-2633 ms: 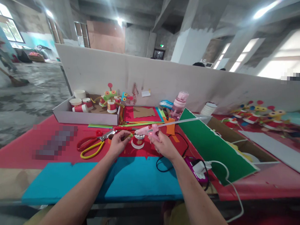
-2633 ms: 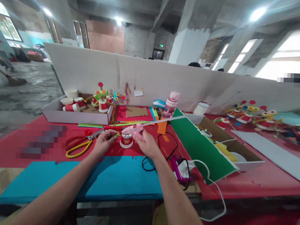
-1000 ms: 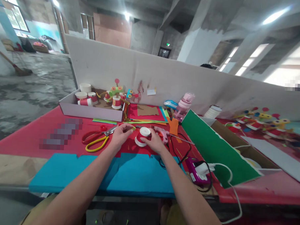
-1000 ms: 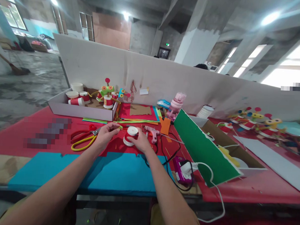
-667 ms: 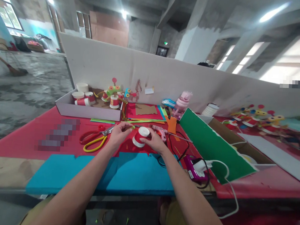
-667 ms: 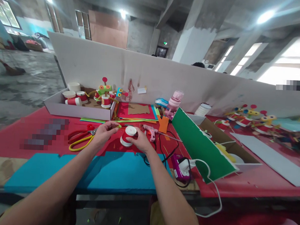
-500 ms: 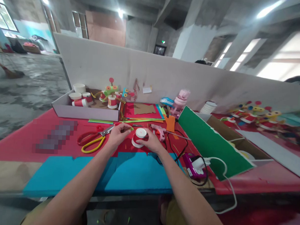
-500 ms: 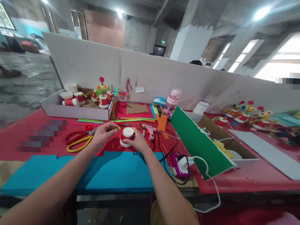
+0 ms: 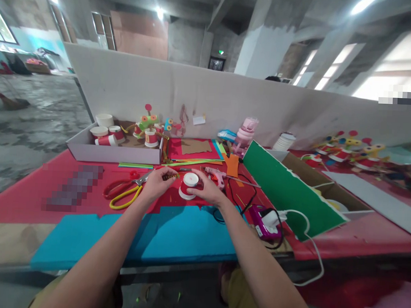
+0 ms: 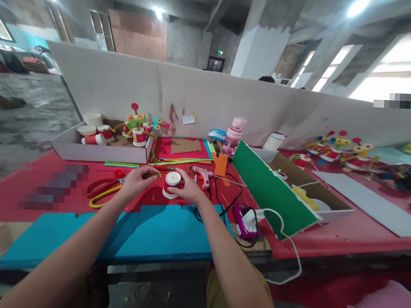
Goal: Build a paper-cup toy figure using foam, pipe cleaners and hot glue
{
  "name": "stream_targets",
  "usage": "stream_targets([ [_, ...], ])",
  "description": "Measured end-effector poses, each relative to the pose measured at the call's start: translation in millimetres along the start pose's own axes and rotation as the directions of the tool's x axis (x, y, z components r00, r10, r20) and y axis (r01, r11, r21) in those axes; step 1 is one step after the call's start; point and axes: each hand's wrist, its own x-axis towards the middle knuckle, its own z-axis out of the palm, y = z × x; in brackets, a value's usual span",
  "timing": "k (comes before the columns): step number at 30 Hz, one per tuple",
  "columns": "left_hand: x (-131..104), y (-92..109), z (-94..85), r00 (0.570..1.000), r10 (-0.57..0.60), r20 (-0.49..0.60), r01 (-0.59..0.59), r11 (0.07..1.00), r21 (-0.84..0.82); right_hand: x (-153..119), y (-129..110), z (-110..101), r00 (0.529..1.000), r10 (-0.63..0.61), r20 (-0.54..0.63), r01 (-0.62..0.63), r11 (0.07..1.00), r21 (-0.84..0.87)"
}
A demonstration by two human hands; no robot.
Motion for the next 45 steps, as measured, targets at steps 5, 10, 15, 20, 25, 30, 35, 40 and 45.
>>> stream_targets([
  [5, -2.5, 8.5, 1.3, 0.999, 0.036, 0.017, -0.038, 0.991, 0.125, -2.2, -9.5, 10.5, 0.997, -0.025, -0.076, 0.011, 0.984, -0.178],
  [10, -3.1, 9.3, 3.6, 0.997, 0.062, 0.053, -0.07, 0.984, 0.163, -2.8, -8.9, 11.1, 0.996, 0.002, -0.086, -0.019, 0.979, -0.201],
  [15, -3.0, 8.3, 4.5, 0.997, 0.055, 0.058, -0.065, 0.978, 0.198, -1.6, -2.4, 11.4, 0.995, -0.002, -0.1, -0.021, 0.973, -0.228],
  [20, -2.8, 9.0, 5.5, 0.996, 0.07, 0.056, -0.081, 0.974, 0.213, -1.6, -1.7, 12.1, 0.995, -0.016, -0.098, -0.007, 0.974, -0.225],
  [25, -3.7, 10.0, 7.8, 0.995, 0.088, 0.056, -0.097, 0.977, 0.189, -1.8, -2.5, 11.9, 0.995, -0.043, -0.094, 0.02, 0.973, -0.232],
  [30, -4.7, 9.6, 11.4, 0.995, 0.086, 0.057, -0.093, 0.986, 0.136, -1.7, -2.2, 12.2, 0.994, -0.03, -0.102, 0.005, 0.971, -0.239],
  [35, -4.8, 4.8, 13.8, 0.994, 0.108, 0.026, -0.111, 0.986, 0.128, -2.1, -5.3, 13.1, 0.993, -0.017, -0.114, -0.012, 0.97, -0.241],
  [40, -5.4, 3.1, 15.1, 0.992, 0.124, 0.023, -0.126, 0.988, 0.093, -3.2, -11.6, 13.4, 0.993, -0.006, -0.119, -0.023, 0.969, -0.247],
  [45, -6.6, 7.5, 15.8, 0.994, 0.109, -0.006, -0.107, 0.987, 0.118, -4.3, -14.7, 13.0, 0.994, -0.005, -0.11, -0.023, 0.968, -0.249],
])
